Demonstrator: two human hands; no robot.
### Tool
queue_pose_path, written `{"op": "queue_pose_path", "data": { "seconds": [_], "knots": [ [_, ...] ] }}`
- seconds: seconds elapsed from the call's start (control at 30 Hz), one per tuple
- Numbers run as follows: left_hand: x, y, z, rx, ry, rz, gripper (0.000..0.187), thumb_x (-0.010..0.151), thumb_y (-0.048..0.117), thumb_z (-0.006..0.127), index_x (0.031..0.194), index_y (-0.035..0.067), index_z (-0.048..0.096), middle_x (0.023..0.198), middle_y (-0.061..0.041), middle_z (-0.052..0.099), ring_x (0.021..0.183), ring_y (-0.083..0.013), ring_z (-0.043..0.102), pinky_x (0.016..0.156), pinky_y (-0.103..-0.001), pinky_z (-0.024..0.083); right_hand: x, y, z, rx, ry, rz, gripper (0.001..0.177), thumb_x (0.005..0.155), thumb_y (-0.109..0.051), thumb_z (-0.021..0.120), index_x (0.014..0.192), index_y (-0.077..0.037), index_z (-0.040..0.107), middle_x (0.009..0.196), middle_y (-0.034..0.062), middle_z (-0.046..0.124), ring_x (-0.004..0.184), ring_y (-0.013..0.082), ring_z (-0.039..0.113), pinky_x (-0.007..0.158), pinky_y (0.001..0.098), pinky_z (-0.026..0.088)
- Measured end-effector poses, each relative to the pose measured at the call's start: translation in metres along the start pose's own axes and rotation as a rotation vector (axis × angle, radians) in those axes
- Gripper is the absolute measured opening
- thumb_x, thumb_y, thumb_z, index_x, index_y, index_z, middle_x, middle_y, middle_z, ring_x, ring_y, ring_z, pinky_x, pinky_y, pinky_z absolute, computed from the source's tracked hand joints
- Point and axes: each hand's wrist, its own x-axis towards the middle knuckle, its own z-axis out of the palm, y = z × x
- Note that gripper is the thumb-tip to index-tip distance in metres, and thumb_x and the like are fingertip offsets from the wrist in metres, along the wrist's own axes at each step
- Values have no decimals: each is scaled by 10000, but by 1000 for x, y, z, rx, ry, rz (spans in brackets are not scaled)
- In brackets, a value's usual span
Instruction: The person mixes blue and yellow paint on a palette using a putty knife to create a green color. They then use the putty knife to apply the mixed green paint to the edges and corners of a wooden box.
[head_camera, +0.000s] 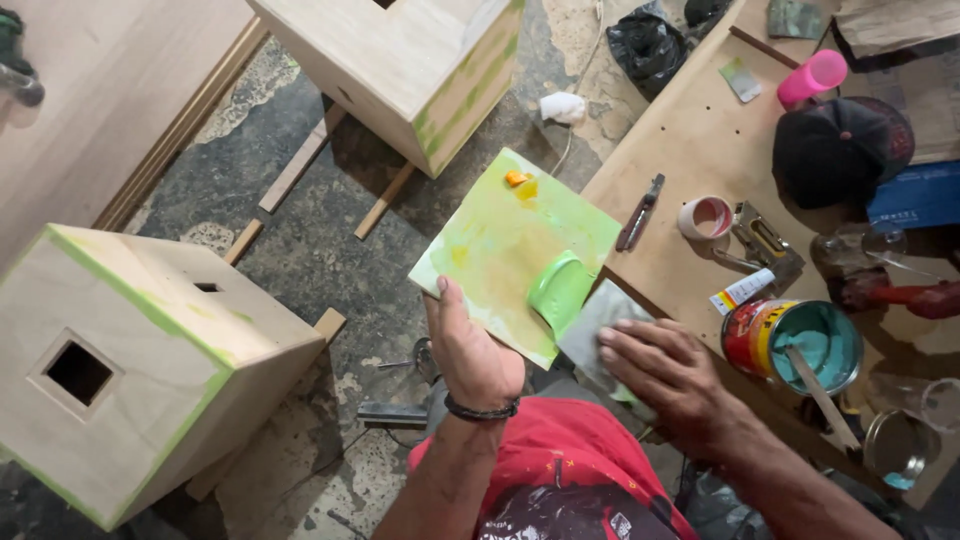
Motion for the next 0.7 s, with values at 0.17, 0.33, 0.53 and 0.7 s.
{"op": "queue_pose_path", "data": {
  "seconds": [0.17,0.33,0.53,0.7],
  "knots": [
    [19,-8,-34,-49,-269,34,464,1038,248,467,1443,23,477,1383,-281,583,1197,-348,606,1065,-518,461,11,33,-40,56,-106,66,269,935,-223,622,1103,-51,745,1233,152,732,1084,311,704,919,415,528],
    [11,-14,-39,-128,-544,16,360,1092,182,396,1389,-16,433,1347,-246,577,1127,-301,625,989,-411,508,83,56,-36,68,-237,313,430,794,106,630,1195,-19,724,1148,132,743,900,278,664,789,393,547],
    [-15,7,-9,254,-153,155,585,1029,285,510,1528,5,388,1485,-260,481,1280,-296,482,1162,-528,354,97,56,-6,311,-306,255,549,693,181,530,1143,-36,756,1046,236,743,851,490,683,714,566,549],
    [24,-13,-55,33,-554,148,404,1090,214,383,1421,-11,431,1363,-211,578,1160,-257,591,1026,-388,463,92,59,-14,214,-511,-84,317,930,-239,518,1133,-182,755,1154,62,740,1004,312,692,788,439,542]
  ]
}}
